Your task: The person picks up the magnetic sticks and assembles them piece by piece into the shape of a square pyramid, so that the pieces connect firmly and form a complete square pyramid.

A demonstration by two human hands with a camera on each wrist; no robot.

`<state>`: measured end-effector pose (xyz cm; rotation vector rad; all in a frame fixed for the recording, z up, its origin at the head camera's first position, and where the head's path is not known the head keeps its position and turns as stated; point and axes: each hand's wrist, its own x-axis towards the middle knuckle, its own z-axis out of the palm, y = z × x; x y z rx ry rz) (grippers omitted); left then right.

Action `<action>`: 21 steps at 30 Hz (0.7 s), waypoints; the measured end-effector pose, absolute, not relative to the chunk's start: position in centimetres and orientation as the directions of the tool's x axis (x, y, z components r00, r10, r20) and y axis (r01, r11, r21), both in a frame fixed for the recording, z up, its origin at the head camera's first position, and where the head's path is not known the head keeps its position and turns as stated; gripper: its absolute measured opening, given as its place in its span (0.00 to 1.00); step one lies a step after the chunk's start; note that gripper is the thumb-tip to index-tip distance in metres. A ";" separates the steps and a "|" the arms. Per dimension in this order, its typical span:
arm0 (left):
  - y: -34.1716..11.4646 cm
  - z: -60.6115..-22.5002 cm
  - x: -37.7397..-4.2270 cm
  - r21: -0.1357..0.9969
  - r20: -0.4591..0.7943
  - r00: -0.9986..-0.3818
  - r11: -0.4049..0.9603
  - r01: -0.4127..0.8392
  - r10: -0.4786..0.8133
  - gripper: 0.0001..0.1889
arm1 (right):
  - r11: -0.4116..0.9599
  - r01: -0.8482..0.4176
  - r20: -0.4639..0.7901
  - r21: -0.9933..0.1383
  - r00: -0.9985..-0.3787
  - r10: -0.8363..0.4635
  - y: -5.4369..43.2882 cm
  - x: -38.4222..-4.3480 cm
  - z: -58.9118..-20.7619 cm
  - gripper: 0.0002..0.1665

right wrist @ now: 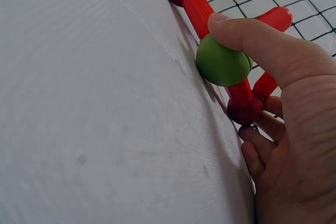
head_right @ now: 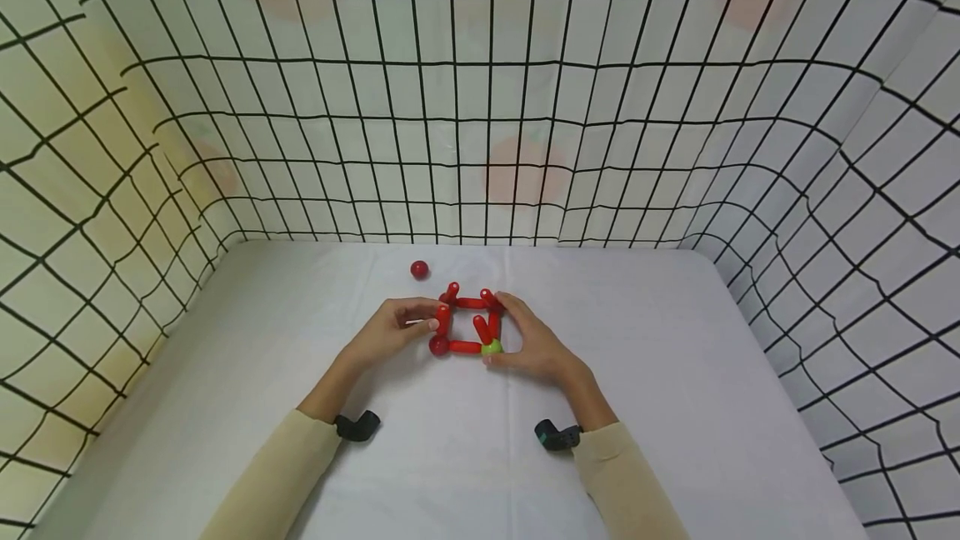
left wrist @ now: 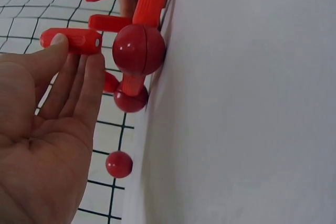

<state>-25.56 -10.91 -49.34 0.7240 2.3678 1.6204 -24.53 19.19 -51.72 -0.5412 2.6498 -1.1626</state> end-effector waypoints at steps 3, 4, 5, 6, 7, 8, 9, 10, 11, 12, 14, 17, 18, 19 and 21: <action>-10.7 -49.5 -25.5 0.916 0.110 -0.863 0.287 0.280 0.493 0.18 | 0.625 -0.251 -0.032 -0.739 -0.914 -0.405 19.2 -24.5 -51.6 0.66; -10.6 -49.5 -25.5 0.916 0.103 -0.864 0.292 0.276 0.493 0.18 | 0.624 -0.253 -0.031 -0.739 -0.913 -0.406 19.2 -24.5 -51.6 0.65; -10.5 -49.6 -25.5 0.914 0.094 -0.864 0.302 0.273 0.495 0.18 | 0.623 -0.259 -0.026 -0.739 -0.912 -0.410 19.2 -24.5 -51.6 0.65; -10.5 -49.6 -25.5 0.911 0.087 -0.864 0.312 0.271 0.496 0.18 | 0.619 -0.261 -0.023 -0.740 -0.911 -0.412 19.2 -24.5 -51.6 0.65; -10.4 -49.6 -25.4 0.909 0.082 -0.863 0.318 0.270 0.499 0.18 | 0.617 -0.263 -0.020 -0.742 -0.910 -0.413 19.2 -24.5 -51.6 0.65; -10.4 -49.7 -25.4 0.907 0.078 -0.863 0.325 0.269 0.499 0.18 | 0.614 -0.266 -0.017 -0.743 -0.910 -0.415 19.2 -24.5 -51.6 0.65; -10.3 -49.7 -25.4 0.904 0.074 -0.864 0.332 0.269 0.497 0.18 | 0.609 -0.268 -0.014 -0.747 -0.909 -0.417 19.3 -24.5 -51.7 0.65; -10.3 -49.7 -25.4 0.900 0.072 -0.865 0.340 0.271 0.497 0.18 | 0.608 -0.272 -0.010 -0.746 -0.908 -0.418 19.3 -24.6 -51.7 0.65; -10.2 -49.7 -25.3 0.898 0.072 -0.864 0.345 0.273 0.498 0.18 | 0.600 -0.277 -0.003 -0.750 -0.907 -0.422 19.3 -24.5 -51.7 0.66; -10.2 -49.7 -25.3 0.898 0.072 -0.865 0.345 0.272 0.496 0.18 | 0.592 -0.277 0.004 -0.757 -0.908 -0.420 19.4 -24.6 -51.8 0.65; -10.2 -49.7 -25.3 0.903 0.068 -0.864 0.336 0.266 0.499 0.18 | 0.563 -0.279 0.029 -0.778 -0.911 -0.411 19.4 -24.6 -51.8 0.64; -10.2 -49.7 -25.2 0.913 0.061 -0.858 0.320 0.255 0.509 0.19 | 0.508 -0.284 0.091 -0.813 -0.924 -0.371 19.6 -24.5 -51.5 0.54; -10.2 -49.7 -25.2 0.914 0.060 -0.856 0.316 0.253 0.513 0.19 | 0.492 -0.287 0.114 -0.822 -0.929 -0.353 19.6 -24.5 -51.4 0.49; -10.2 -49.8 -25.2 0.915 0.061 -0.854 0.313 0.254 0.517 0.20 | 0.475 -0.290 0.133 -0.831 -0.932 -0.336 19.6 -24.5 -51.3 0.43; -10.2 -49.7 -25.2 0.912 0.069 -0.849 0.312 0.267 0.523 0.19 | 0.443 -0.312 0.172 -0.841 -0.929 -0.327 19.6 -24.4 -50.9 0.31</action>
